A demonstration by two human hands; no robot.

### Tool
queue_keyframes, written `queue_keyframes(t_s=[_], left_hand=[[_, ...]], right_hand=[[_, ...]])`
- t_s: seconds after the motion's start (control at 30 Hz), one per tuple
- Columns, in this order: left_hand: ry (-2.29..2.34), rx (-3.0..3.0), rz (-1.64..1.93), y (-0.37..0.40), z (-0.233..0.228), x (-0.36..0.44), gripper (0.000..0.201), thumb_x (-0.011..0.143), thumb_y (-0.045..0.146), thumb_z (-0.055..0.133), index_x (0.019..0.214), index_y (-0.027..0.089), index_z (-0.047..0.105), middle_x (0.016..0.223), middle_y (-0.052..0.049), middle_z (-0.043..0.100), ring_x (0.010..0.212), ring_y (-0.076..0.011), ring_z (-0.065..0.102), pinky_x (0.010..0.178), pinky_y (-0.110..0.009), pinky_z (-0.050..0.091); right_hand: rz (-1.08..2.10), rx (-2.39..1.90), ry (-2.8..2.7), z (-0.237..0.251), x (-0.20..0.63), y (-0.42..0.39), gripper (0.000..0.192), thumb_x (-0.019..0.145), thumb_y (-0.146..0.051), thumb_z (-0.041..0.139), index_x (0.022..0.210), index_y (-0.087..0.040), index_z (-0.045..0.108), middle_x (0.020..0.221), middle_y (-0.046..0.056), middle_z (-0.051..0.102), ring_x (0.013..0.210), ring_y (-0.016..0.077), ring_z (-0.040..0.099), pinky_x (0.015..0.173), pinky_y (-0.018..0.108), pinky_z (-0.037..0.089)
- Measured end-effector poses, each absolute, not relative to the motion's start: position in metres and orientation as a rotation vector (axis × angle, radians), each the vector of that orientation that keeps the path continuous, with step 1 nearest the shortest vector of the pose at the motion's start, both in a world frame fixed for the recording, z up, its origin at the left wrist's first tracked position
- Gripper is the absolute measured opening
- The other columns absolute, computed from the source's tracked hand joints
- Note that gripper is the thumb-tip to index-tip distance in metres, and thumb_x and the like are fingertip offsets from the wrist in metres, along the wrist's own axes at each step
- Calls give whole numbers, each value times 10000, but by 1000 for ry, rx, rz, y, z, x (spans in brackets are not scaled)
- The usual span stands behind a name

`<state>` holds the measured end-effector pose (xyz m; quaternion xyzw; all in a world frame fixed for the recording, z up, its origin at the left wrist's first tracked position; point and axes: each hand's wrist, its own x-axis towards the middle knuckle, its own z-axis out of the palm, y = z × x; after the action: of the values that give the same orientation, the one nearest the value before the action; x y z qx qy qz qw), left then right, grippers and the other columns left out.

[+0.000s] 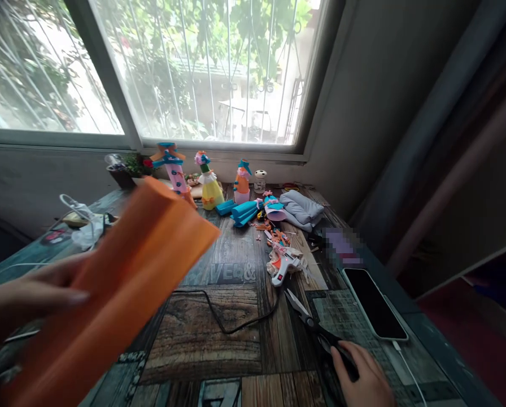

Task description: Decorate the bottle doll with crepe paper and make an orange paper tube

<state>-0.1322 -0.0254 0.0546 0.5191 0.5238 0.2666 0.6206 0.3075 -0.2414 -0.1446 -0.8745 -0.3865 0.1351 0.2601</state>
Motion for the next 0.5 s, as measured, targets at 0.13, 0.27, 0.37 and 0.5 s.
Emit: queue_keyframes(t_s=[0.13, 0.27, 0.37, 0.5], left_hand=[[967, 1852, 152, 25, 45, -89, 373, 610, 242, 743, 980, 222, 698, 951, -22, 698, 961, -296, 620, 804, -287, 493], [958, 2017, -34, 55, 9, -60, 303, 571, 195, 731, 873, 216, 716, 848, -8, 691, 833, -264, 615, 710, -246, 466], [894, 2047, -123, 60, -5, -43, 290, 505, 149, 743, 787, 211, 728, 748, 6, 678, 732, -238, 599, 626, -228, 441], [799, 2085, -191, 59, 1, -20, 337, 453, 113, 757, 770, 227, 740, 709, 11, 687, 690, -229, 597, 601, -233, 431]], right_hand=[[329, -2224, -1055, -136, 290, -235, 365, 750, -554, 554, 837, -230, 699, 962, 97, 711, 788, 281, 646, 640, 357, 513], [412, -2055, -1108, -125, 261, -226, 331, 801, -514, 532, 841, -217, 673, 967, 86, 697, 874, 266, 625, 725, 336, 485], [460, -1927, -1244, -112, 242, -210, 293, 831, -467, 543, 883, -199, 651, 967, 89, 683, 839, 244, 618, 739, 333, 478], [369, -1734, -1517, -85, 224, -173, 276, 838, -367, 572, 1055, -199, 600, 1134, 104, 621, 1065, 267, 558, 880, 378, 462]])
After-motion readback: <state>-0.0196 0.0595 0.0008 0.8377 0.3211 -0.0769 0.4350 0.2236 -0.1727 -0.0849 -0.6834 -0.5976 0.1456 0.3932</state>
